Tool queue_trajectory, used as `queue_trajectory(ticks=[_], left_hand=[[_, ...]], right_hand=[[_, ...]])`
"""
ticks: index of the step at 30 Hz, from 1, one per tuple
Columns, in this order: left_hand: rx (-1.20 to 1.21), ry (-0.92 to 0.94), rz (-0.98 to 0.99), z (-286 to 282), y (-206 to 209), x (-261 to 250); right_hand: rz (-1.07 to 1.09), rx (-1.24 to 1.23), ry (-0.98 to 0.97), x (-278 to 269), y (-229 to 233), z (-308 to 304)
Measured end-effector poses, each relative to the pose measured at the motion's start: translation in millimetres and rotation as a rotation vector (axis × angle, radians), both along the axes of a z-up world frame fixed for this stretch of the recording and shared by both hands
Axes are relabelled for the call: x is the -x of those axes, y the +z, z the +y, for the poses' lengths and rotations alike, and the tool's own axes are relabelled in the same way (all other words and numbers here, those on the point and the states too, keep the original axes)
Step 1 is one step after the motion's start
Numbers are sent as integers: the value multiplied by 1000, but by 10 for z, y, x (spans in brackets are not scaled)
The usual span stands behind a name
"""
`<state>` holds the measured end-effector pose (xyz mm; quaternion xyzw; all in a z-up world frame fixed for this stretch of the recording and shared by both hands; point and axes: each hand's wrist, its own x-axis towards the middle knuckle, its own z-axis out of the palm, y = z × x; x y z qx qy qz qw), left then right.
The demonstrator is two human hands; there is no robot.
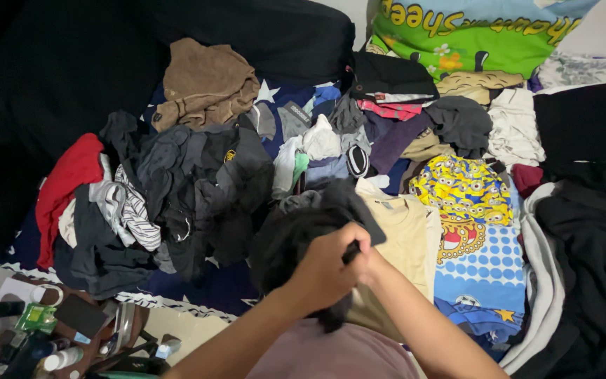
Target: The person folds shirts and items of clothing on a bed by laying them flat, folding the sleeves and sides, and stacking them one at a time.
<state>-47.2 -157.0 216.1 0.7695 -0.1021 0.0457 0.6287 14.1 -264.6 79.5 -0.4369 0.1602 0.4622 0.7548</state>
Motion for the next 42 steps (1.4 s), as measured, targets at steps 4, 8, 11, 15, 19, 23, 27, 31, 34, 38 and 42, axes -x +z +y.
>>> queue_trajectory(ticks=[4, 8, 11, 15, 19, 23, 27, 31, 34, 38, 42], left_hand=[[90, -23, -35, -240, 2, 55], [123, -209, -62, -322, 88, 151], [195, -287, -36, -250, 240, 155], [733, -310, 120, 124, 575, 133], [1168, -378, 390, 751, 1011, 501], [1302, -235, 291, 1139, 1199, 667], [1323, -122, 181, 1333, 1209, 685], [1311, -74, 133, 1365, 1192, 649], [1294, -84, 117, 1341, 1193, 552], [1243, -179, 114, 1119, 1163, 323], [1153, -356, 148, 595, 910, 85]], right_hand=[[-106, -10, 17, -62, 100, 10], [-258, 50, -22, -380, 168, -357], [-398, 127, -94, -787, 272, -709], [-517, 224, -121, -1193, 301, -867], [-533, 287, -50, -1144, 12, -706], [-509, 334, 47, -837, -348, -469], [-509, 350, 91, -745, -475, -374], [-494, 344, 104, -663, -565, -356], [-487, 343, 102, -637, -612, -386], [-482, 330, 96, -626, -656, -358], [-470, 321, 81, -687, -624, -340]])
